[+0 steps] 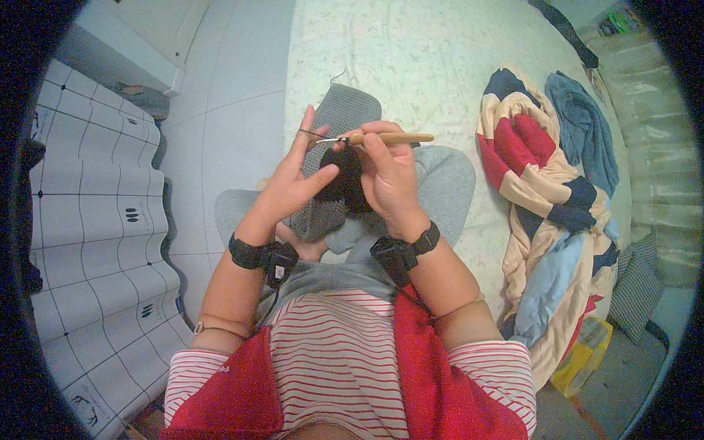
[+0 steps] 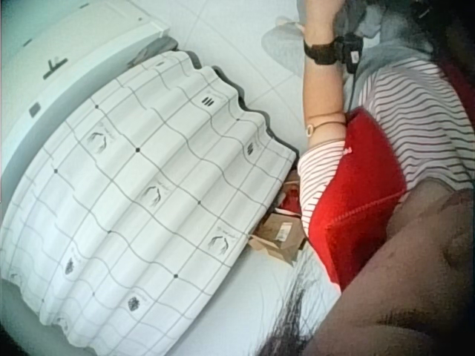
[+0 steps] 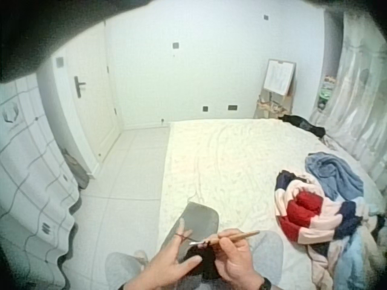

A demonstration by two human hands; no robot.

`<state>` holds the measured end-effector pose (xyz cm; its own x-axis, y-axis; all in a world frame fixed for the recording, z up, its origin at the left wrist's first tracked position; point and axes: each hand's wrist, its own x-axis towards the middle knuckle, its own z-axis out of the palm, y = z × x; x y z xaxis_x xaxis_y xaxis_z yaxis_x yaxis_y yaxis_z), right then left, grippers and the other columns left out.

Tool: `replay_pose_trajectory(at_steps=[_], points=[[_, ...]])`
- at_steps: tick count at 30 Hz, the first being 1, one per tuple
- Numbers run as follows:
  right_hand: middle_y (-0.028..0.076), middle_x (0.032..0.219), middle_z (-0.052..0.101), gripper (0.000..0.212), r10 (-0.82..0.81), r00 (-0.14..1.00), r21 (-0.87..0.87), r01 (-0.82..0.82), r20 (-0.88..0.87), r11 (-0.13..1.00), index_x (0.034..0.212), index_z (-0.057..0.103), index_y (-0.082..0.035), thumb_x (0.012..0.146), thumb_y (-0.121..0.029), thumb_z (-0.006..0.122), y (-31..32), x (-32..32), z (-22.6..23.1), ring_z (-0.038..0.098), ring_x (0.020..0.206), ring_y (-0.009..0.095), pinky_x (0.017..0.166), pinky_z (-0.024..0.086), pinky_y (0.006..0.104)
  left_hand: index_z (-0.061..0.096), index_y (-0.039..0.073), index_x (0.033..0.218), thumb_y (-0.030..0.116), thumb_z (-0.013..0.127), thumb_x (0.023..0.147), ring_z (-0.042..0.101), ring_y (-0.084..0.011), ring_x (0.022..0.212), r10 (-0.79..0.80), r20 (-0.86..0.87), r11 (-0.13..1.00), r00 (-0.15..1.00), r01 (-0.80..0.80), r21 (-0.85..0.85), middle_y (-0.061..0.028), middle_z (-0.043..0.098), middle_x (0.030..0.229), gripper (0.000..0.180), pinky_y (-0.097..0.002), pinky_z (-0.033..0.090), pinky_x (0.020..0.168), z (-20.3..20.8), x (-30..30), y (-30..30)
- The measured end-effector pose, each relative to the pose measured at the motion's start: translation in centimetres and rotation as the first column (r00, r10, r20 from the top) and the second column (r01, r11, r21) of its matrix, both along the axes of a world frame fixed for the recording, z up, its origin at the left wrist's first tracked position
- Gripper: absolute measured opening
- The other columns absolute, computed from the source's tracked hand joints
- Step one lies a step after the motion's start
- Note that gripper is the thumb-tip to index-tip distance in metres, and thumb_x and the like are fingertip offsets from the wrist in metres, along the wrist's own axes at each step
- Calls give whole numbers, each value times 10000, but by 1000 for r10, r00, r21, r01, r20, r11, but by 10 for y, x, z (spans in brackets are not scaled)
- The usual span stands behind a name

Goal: The person sits cross-legged on the floor and crochets a black border onto a grey mat using a crochet hook and black yarn. They repeatedly insert the hook, pull loops through, and adjust the yarn tension while working along the edge of the mat.

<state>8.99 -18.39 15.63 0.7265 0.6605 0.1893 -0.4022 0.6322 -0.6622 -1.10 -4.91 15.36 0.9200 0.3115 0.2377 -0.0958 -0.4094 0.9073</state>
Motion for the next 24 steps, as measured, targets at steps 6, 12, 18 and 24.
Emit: replay_pose_trajectory(at_steps=[6,12,18,24], points=[[118,957,635,155,-36,995,6,37,-91,999,1068,534,-61,933,-132,560,3,-1,4,605,882,209,826,486,337,46,51,1490,147,657,844,549,-277,1113,15,-15,982,1000,-17,-187,-201,567,1169,895,-359,405,978,7,2,1],[108,950,634,163,-89,995,-51,88,-35,995,1062,534,-68,928,-150,574,1,-2,2,590,879,169,816,472,293,112,37,1482,-20,654,801,604,-134,897,-139,132,644,981,191,-741,-105,638,970,872,-264,471,824,18,0,4],[115,937,626,150,-48,998,-57,46,-28,997,1043,531,-82,927,-167,577,-2,0,2,588,816,158,743,480,263,231,-17,1440,-39,689,771,618,-122,792,-100,107,517,989,144,-844,-66,650,880,811,-232,491,741,19,-5,3],[139,908,623,147,-48,993,-100,60,111,993,1029,525,-54,927,-154,565,-9,5,8,607,790,181,695,516,287,313,-31,1402,-46,691,774,632,-124,794,-63,107,460,992,124,-879,-69,662,889,734,-232,508,732,21,-7,4]])
